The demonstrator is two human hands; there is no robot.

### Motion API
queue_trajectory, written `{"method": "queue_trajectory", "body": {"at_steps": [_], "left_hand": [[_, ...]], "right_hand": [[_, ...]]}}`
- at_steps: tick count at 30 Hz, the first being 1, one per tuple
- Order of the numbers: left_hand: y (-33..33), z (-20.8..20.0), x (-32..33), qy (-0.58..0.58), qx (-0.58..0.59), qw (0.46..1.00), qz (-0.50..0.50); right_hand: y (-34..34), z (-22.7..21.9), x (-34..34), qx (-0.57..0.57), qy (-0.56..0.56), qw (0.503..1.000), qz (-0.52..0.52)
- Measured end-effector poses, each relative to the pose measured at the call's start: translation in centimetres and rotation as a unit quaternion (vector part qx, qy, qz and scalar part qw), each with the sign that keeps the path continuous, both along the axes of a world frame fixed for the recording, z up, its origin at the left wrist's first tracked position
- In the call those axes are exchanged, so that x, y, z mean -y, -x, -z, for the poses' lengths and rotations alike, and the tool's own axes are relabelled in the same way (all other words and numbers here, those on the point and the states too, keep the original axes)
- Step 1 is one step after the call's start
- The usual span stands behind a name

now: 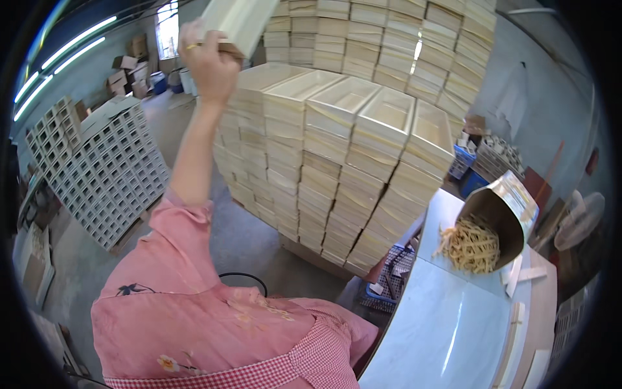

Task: Assembling wooden boxes by applying glue to joints and securing them with a pneumatic nail gun.

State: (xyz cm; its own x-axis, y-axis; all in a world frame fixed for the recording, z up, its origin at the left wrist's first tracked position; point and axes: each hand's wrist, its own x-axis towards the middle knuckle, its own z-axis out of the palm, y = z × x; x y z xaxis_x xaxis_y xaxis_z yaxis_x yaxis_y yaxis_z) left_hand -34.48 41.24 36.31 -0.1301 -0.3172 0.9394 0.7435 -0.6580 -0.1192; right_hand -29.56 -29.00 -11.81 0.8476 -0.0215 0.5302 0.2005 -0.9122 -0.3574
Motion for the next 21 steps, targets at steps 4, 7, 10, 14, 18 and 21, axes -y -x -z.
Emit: {"method": "queue_trajectory", "body": {"at_steps": [4, 7, 10, 14, 18, 21], "left_hand": [[10.2, 1.3, -12.1, 0.107, 0.051, 0.991, -0.065], [14.0, 4.7, -18.5, 0.21, 0.076, 0.972, -0.074], [15.3, 8.0, -22.2, 0.304, 0.027, 0.947, -0.098], [14.5, 9.8, -22.9, 0.422, -0.025, 0.906, -0.001], [12.8, 10.2, -23.8, 0.395, -0.18, 0.898, -0.068], [12.5, 10.5, -25.1, 0.426, -0.209, 0.879, -0.048]], "right_hand": [[-1.3, 1.3, 2.0, -0.066, 0.008, 0.997, -0.032], [-2.2, 1.8, 2.7, -0.103, 0.02, 0.994, -0.027], [-2.9, 2.0, 3.2, -0.153, 0.05, 0.987, -0.029], [-3.4, 2.0, 4.3, -0.216, 0.09, 0.972, -0.026], [-3.0, 2.4, 5.3, -0.283, 0.124, 0.951, -0.014], [-2.2, 1.4, 5.2, -0.34, 0.139, 0.93, 0.026]]}}
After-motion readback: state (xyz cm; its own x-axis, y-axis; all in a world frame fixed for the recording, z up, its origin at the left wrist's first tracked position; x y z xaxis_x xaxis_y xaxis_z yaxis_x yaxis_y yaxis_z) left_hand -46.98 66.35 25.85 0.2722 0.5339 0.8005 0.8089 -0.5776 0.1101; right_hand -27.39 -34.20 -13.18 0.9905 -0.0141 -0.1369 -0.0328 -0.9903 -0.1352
